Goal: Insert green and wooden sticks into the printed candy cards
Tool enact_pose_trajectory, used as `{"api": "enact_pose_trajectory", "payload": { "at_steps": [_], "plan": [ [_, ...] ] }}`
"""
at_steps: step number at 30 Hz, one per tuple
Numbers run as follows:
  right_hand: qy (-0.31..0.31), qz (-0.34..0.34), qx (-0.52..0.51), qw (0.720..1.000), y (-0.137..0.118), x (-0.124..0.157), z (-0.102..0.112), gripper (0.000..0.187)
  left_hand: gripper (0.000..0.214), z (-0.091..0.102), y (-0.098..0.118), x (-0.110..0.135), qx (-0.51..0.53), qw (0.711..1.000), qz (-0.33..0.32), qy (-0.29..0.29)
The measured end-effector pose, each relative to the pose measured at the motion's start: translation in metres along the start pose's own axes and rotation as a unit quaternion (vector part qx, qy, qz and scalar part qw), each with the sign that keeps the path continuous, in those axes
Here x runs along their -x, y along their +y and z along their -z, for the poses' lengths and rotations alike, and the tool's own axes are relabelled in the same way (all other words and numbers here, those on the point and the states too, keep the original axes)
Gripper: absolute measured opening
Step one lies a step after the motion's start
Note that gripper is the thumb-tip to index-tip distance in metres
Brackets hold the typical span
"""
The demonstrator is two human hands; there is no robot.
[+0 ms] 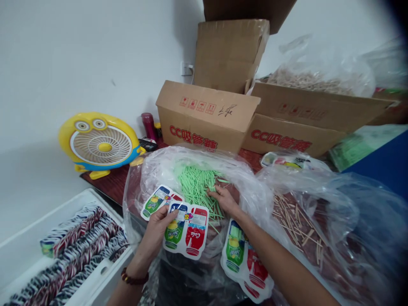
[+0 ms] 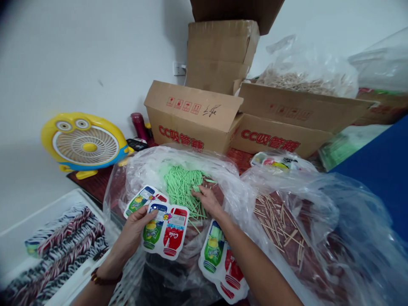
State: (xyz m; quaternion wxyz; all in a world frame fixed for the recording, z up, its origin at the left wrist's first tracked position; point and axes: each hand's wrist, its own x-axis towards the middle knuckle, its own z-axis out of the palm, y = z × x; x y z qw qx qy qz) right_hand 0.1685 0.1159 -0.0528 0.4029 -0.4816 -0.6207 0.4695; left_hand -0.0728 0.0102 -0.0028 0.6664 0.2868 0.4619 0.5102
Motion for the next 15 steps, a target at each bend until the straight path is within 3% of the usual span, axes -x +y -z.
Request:
{"api": "enact_pose_trajectory", "payload": {
  "at_steps": [6, 9, 15],
  "plan": [
    [0.019, -0.011, -0.024, 0.999, -0.014, -0.010, 0.007, 0.034, 0.024, 0.000, 0.003, 0.002, -0.014, 0.999, 0.008, -0.027],
    [0.027, -0.023, -0.122, 0.992, -0.031, -0.009, 0.006, 0.033, 0.024, -0.001, 0.005, 0.002, -0.034, 0.999, 0.004, -0.033],
    [0.042, -0.042, -0.391, 0.918, -0.069, 0.017, -0.008, 0.028, 0.024, -0.012, 0.004, 0.002, -0.069, 0.997, 0.016, -0.038]
  ]
}}
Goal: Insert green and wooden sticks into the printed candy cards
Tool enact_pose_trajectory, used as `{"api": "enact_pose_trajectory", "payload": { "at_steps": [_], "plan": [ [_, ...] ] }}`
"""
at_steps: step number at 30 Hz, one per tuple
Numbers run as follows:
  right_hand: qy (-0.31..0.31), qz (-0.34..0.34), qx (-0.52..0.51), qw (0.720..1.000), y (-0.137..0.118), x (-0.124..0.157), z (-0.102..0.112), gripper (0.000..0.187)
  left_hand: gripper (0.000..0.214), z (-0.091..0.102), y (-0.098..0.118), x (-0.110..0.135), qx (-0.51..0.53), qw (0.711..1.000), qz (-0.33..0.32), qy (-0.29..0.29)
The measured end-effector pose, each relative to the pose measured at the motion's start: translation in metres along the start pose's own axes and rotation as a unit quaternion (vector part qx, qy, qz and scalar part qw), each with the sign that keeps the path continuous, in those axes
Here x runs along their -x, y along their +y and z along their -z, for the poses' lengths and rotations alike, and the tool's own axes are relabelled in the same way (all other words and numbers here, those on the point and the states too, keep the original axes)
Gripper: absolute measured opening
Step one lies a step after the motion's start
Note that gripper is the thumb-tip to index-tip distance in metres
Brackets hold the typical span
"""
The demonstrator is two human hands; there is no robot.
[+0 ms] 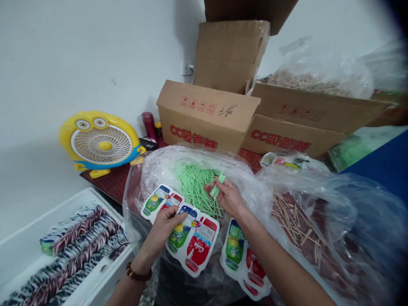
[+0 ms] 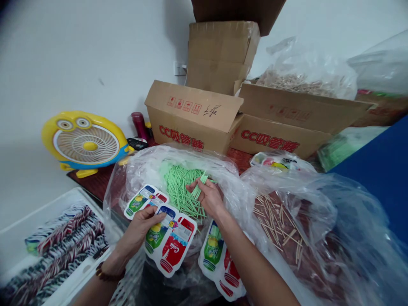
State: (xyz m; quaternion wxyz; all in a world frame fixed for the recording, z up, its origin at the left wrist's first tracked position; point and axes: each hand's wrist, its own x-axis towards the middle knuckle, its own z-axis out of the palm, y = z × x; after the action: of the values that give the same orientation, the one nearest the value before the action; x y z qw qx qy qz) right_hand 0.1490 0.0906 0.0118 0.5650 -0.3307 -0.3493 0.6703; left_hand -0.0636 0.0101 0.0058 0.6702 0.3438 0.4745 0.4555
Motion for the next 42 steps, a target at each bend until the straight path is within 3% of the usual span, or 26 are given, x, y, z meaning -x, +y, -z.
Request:
{"api": "enact_pose_trajectory", "payload": {
  "at_steps": [5, 8, 10, 12, 16, 19, 25, 31, 34, 36, 40, 42],
  "plan": [
    [0.004, -0.013, -0.020, 1.000, 0.003, 0.024, -0.017, 0.030, 0.024, -0.008, -0.005, -0.003, -0.038, 0.999, 0.009, -0.029],
    [-0.019, 0.004, 0.110, 0.994, 0.003, 0.034, -0.017, 0.028, 0.027, -0.013, -0.005, -0.005, -0.059, 0.998, 0.010, -0.031],
    [-0.053, 0.014, 0.259, 0.964, 0.002, 0.040, -0.014, 0.025, 0.029, -0.015, -0.002, -0.005, -0.076, 0.997, 0.005, -0.034],
    [-0.085, 0.034, 0.397, 0.913, 0.001, 0.045, -0.012, 0.024, 0.030, -0.017, 0.000, -0.006, -0.091, 0.995, 0.005, -0.043],
    [-0.128, 0.102, 0.539, 0.826, 0.005, 0.050, -0.014, 0.020, 0.031, -0.018, -0.001, -0.011, -0.151, 0.988, -0.011, -0.044],
    [-0.144, 0.121, 0.576, 0.795, 0.009, 0.050, -0.015, 0.019, 0.034, -0.016, -0.001, -0.012, -0.226, 0.971, -0.052, -0.050],
    [-0.153, 0.119, 0.573, 0.796, 0.005, 0.053, -0.008, 0.017, 0.038, -0.019, 0.004, -0.011, -0.290, 0.951, -0.075, -0.078],
    [-0.162, 0.164, 0.605, 0.762, 0.013, 0.057, -0.001, 0.015, 0.036, -0.022, 0.001, -0.013, -0.322, 0.937, -0.109, -0.085],
    [-0.155, 0.160, 0.591, 0.776, 0.013, 0.058, 0.000, 0.014, 0.036, -0.024, -0.001, -0.013, -0.319, 0.937, -0.106, -0.095],
    [-0.138, 0.139, 0.557, 0.807, 0.006, 0.059, -0.001, 0.016, 0.036, -0.026, 0.000, -0.011, -0.308, 0.941, -0.091, -0.105],
    [-0.064, 0.066, 0.345, 0.934, -0.015, 0.062, -0.006, 0.020, 0.038, -0.031, 0.004, -0.005, -0.290, 0.943, -0.103, -0.124],
    [-0.004, 0.070, 0.199, 0.978, -0.022, 0.064, -0.009, 0.017, 0.038, -0.034, 0.006, -0.002, -0.299, 0.935, -0.137, -0.134]
  ]
}}
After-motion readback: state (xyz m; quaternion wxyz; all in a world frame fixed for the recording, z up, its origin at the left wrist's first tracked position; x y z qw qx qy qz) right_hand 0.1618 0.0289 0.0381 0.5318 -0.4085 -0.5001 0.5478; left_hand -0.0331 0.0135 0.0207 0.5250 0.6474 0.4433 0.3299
